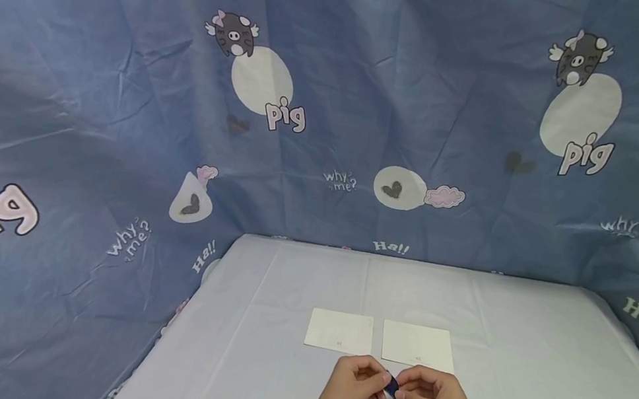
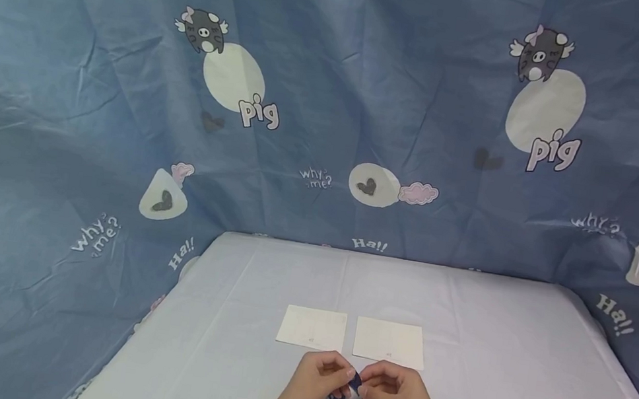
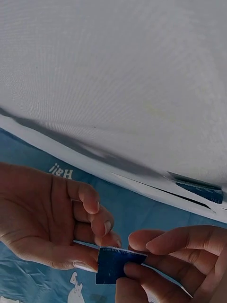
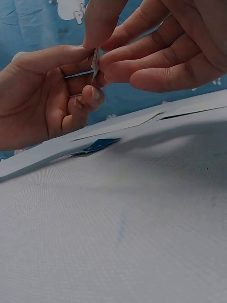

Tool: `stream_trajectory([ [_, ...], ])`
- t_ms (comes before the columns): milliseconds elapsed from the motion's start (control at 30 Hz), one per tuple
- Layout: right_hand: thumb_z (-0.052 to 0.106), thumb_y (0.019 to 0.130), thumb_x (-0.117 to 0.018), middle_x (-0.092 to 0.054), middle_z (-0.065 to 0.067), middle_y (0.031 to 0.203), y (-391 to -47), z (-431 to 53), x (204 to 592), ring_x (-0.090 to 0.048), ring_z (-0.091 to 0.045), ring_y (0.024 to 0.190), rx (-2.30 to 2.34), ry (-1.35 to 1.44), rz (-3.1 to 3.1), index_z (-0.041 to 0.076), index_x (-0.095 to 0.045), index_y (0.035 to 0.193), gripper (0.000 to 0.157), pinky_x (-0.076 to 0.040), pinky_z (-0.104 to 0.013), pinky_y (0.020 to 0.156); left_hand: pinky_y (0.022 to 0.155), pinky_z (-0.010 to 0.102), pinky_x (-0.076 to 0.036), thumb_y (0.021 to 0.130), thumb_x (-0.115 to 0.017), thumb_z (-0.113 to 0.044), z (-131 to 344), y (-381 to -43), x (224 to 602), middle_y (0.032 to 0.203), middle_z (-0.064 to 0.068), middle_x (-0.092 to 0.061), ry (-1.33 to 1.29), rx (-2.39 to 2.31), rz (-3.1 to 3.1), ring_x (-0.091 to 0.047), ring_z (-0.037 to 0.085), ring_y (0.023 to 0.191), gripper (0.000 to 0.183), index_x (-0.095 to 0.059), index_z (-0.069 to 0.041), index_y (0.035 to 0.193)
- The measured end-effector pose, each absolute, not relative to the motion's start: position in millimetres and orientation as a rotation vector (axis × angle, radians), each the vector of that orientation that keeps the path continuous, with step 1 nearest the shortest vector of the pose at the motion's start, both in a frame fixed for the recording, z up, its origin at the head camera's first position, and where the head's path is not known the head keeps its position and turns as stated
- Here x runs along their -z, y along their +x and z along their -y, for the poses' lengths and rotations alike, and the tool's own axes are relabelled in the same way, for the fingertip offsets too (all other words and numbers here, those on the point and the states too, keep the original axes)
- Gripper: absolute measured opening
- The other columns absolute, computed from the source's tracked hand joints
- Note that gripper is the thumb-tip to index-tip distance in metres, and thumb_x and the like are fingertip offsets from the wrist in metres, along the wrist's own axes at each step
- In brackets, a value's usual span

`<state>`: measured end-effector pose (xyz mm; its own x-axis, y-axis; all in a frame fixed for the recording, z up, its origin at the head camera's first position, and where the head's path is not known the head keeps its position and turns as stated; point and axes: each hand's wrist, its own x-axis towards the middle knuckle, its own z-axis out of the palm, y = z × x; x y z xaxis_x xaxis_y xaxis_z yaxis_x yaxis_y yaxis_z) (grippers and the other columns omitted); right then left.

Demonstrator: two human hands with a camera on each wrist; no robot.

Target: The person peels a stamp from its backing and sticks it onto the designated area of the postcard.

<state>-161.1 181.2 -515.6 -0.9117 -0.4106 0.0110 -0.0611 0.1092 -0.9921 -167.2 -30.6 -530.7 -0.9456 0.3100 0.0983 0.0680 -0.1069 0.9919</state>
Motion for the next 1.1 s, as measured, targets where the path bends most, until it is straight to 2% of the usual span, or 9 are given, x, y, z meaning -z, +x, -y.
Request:
stream_trajectory([
  [100,0.015,0.09,-0.075,-0.072,-0.018,0.1,-161.4,-180.0,516.7,-0.072,-0.024,0.086,1.867,-0.476,-2.144,-0.004,-0.067,0.113,0.03,-0.059,-0.035,0.075,0.056,0.017,-0.051,0.093,-0.071,-0.014,31.0,-167.5,531.6,0.077,0.018,-0.071,0.417,-2.18,-1.999,-0.063,0.009,0.061,0.013,-0.074,-0.001,0.091],
  [300,0.016,0.089,-0.077,-0.072,-0.015,0.101,-160.8,-179.8,517.8,-0.071,-0.021,0.084,1.845,-0.489,-2.208,-0.001,-0.069,0.11,0.028,-0.058,-0.033,0.072,0.056,0.018,-0.05,0.094,-0.067,-0.01,29.0,-167.8,531.4,0.073,0.01,-0.071,0.353,-2.185,-2.0,-0.064,0.011,0.062,0.013,-0.073,0.0,0.089],
  [567,0.018,0.09,-0.077,-0.073,-0.011,0.106,-159.4,-179.3,517.4,-0.071,-0.018,0.084,1.839,-0.529,-2.273,0.004,-0.072,0.11,0.025,-0.058,-0.033,0.072,0.059,0.021,-0.053,0.095,-0.067,-0.013,29.4,-167.5,530.2,0.083,0.015,-0.073,0.352,-2.176,-2.012,-0.07,0.022,0.076,0.015,-0.074,0.0,0.092],
  [900,0.017,0.091,-0.076,-0.072,-0.012,0.107,-157.8,-178.5,518.5,-0.069,-0.018,0.088,1.868,-0.558,-2.277,0.006,-0.073,0.108,0.021,-0.058,-0.033,0.072,0.06,0.022,-0.054,0.095,-0.068,-0.015,28.5,-165.1,527.4,0.083,0.003,-0.07,0.351,-2.162,-2.032,-0.064,0.019,0.078,0.014,-0.075,-0.003,0.096],
  [1100,0.019,0.091,-0.076,-0.073,-0.008,0.106,-158.0,-178.0,519.4,-0.069,-0.018,0.087,1.85,-0.568,-2.317,0.009,-0.074,0.106,0.018,-0.058,-0.034,0.069,0.06,0.022,-0.054,0.093,-0.07,-0.014,28.2,-165.2,526.3,0.085,0.002,-0.071,0.376,-2.143,-2.041,-0.063,0.016,0.077,0.012,-0.075,-0.004,0.096],
])
